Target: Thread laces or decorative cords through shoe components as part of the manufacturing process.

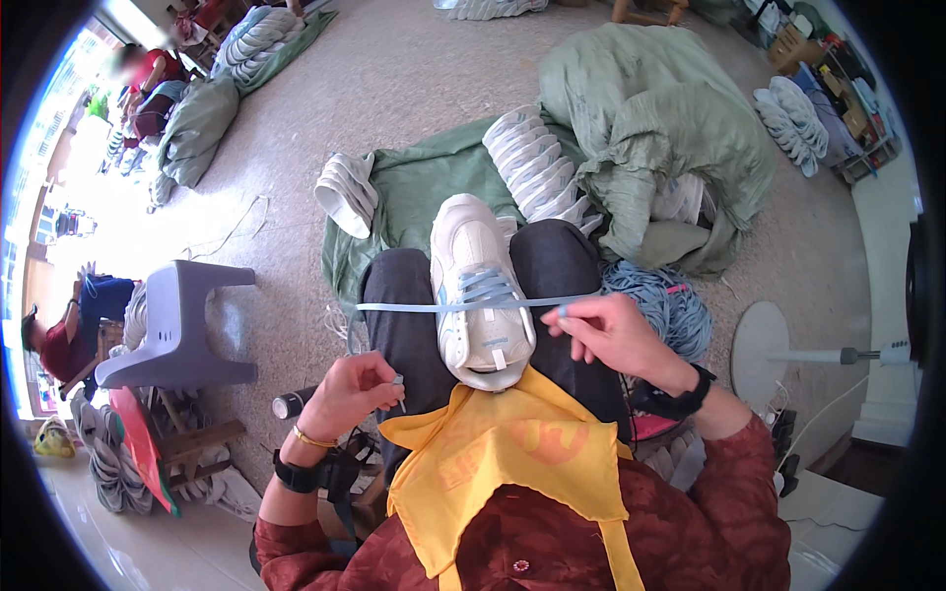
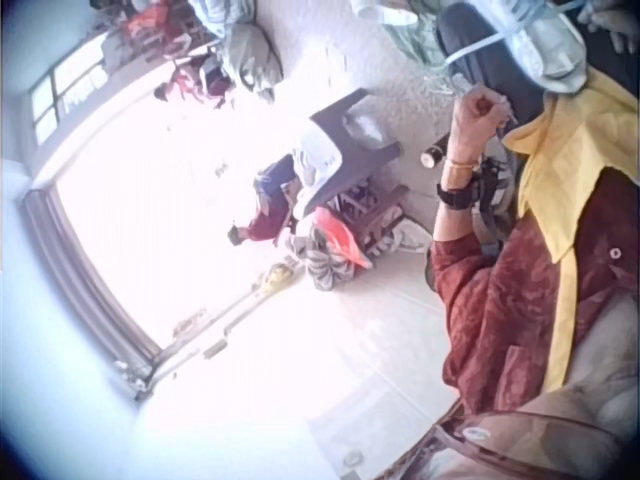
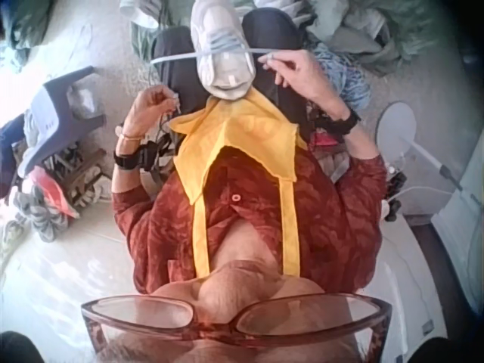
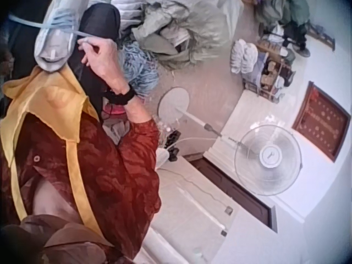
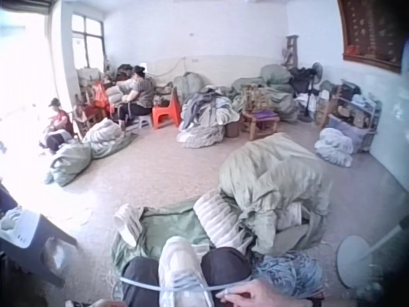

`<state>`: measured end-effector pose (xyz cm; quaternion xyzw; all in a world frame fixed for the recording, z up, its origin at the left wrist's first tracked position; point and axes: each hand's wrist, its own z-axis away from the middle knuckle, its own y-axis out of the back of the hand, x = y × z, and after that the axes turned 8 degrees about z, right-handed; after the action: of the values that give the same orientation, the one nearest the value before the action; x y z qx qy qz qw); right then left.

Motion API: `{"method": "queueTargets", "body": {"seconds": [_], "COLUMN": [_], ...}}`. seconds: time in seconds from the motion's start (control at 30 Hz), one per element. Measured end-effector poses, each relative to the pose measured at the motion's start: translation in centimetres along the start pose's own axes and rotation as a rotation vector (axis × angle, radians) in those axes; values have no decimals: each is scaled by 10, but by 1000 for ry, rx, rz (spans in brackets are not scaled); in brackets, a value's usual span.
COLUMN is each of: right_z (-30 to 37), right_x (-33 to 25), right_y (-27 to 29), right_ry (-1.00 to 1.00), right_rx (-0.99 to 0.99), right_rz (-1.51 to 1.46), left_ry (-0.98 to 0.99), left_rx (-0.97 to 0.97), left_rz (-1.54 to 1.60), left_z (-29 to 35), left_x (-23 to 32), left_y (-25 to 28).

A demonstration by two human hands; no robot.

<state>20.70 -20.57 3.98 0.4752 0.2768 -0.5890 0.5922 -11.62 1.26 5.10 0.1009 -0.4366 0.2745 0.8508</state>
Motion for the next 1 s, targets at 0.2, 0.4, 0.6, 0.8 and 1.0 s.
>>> {"method": "queueTargets", "body": {"seconds": [0.2, 0.4, 0.6, 0.8, 1.0], "right_z": [-35, -52, -57, -57, -59], "right_x": [-11, -3, 2, 7, 7], "right_y": [-10, -15, -15, -18, -18], "right_ry": [413, 308, 240, 235, 236], "right_rx": [324, 296, 257, 266, 241], "right_rz": [430, 3, -78, -173, -190], "left_ry": [-463, -34, 37, -118, -220], "left_rx": [511, 353, -187, 18, 129], "left_rz": [-47, 110, 260, 184, 224], "left_z": [19, 18, 3, -20, -36], "left_x": [40, -1, -5, 11, 12], "left_y": [91, 78, -19, -42, -56]}}
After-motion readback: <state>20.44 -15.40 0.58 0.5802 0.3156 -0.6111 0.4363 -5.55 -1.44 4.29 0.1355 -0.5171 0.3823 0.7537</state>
